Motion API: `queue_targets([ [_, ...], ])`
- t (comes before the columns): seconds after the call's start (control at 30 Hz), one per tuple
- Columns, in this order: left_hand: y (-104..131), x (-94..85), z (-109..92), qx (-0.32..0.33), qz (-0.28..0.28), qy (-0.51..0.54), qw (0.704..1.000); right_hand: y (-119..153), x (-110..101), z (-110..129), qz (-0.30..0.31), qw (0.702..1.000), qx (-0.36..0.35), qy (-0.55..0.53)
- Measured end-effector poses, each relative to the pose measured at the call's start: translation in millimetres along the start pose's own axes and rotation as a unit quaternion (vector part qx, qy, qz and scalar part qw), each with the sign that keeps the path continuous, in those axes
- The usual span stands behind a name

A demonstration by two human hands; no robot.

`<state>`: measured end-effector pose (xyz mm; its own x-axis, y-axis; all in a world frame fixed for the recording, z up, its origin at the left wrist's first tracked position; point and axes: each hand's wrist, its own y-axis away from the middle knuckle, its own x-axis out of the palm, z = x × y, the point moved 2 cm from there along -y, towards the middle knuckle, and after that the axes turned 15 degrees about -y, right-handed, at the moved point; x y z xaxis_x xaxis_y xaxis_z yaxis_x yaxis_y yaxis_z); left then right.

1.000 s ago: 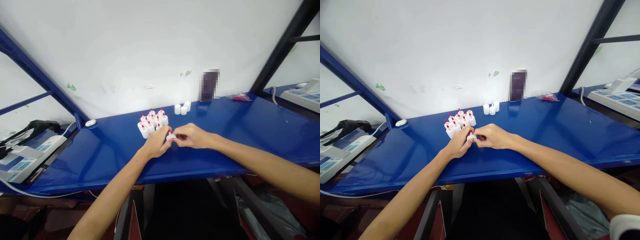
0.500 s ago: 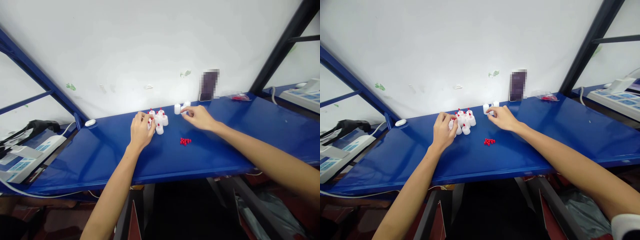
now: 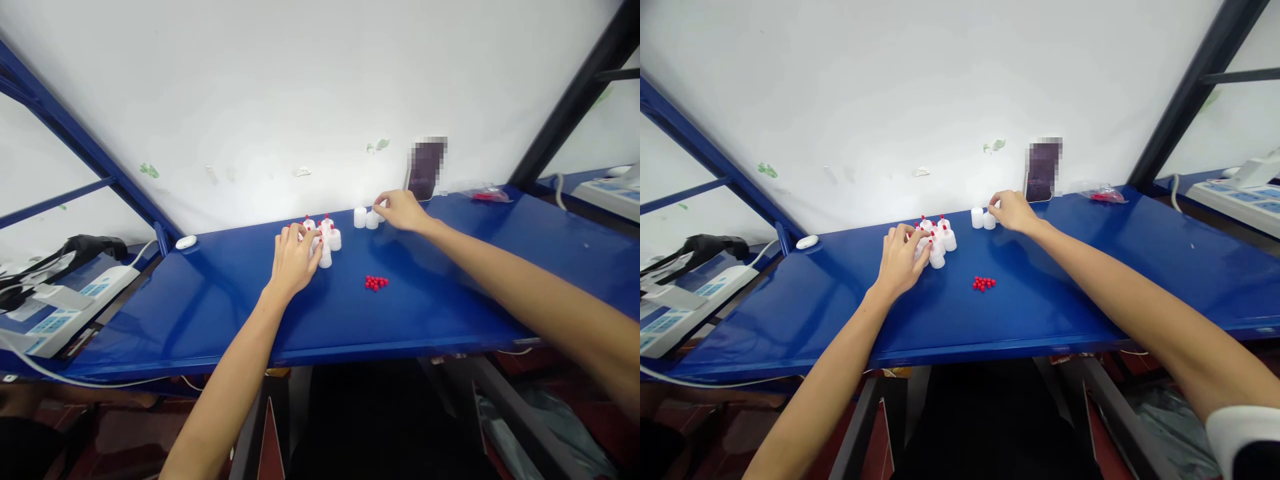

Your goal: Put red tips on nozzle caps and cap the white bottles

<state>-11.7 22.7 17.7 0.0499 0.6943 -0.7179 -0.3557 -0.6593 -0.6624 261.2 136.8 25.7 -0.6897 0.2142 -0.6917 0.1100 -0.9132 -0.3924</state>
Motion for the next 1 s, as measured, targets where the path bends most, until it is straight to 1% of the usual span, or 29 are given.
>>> queue_targets([
  [0.07,0.1,-1.7,-0.4,-0.012,-0.025,0.016,0.999,-1.6,2.3,1.5,-0.008,1.0,-0.009,0.005],
  [0.13,0.8,-4.5,-3.3,-0.01,-0.06,0.051,0.997,-2.7,4.2,1.8,-0.01,1.0,-0.01,0.005],
  [0.2,2.5,-7.4,-10.4,0.026,-0.079,0.096,0.992,-3.9,5.9,1.8,0.002,1.0,-0.008,0.007],
  [0.23,3.7,-8.4,-15.6,0.057,-0.075,0.117,0.989,-4.5,6.3,2.3,0.007,1.0,-0.011,0.008],
  [0.3,6.8,-8.8,-27.7,0.129,-0.041,0.143,0.98,-5.4,4.6,5.1,0.004,1.0,-0.022,0.007],
  [0.37,10.4,-7.3,-39.2,0.184,0.009,0.147,0.972,-4.6,-1.1,11.2,-0.018,0.999,-0.039,-0.003],
  [0.43,13.7,-4.0,-47.6,0.22,0.063,0.141,0.963,-0.4,-9.0,20.0,-0.042,0.997,-0.055,-0.025],
  [0.5,15.9,-0.2,-52.3,0.241,0.113,0.139,0.954,8.3,-15.1,29.4,-0.04,0.995,-0.069,-0.062],
  [0.53,16.5,1.5,-53.5,0.246,0.134,0.142,0.949,14.3,-16.3,33.5,-0.023,0.993,-0.074,-0.087],
  [0.6,16.3,4.2,-54.0,0.247,0.165,0.156,0.942,28.2,-13.1,39.2,0.037,0.987,-0.072,-0.141],
  [0.67,15.0,5.8,-53.4,0.242,0.184,0.171,0.937,42.5,-4.7,40.9,0.1,0.976,-0.058,-0.184],
  [0.73,13.5,6.7,-53.0,0.24,0.195,0.183,0.933,53.8,4.9,39.6,0.138,0.968,-0.053,-0.201],
  [0.83,11.6,7.5,-53.0,0.239,0.202,0.2,0.929,62.4,13.7,34.3,0.162,0.967,-0.047,-0.189],
  [0.93,9.7,8.0,-53.5,0.233,0.208,0.213,0.926,64.8,14.4,27.8,0.194,0.969,-0.038,-0.147],
  [1.0,8.3,8.3,-53.9,0.23,0.212,0.213,0.925,66.1,13.5,24.9,0.224,0.967,-0.055,-0.112],
])
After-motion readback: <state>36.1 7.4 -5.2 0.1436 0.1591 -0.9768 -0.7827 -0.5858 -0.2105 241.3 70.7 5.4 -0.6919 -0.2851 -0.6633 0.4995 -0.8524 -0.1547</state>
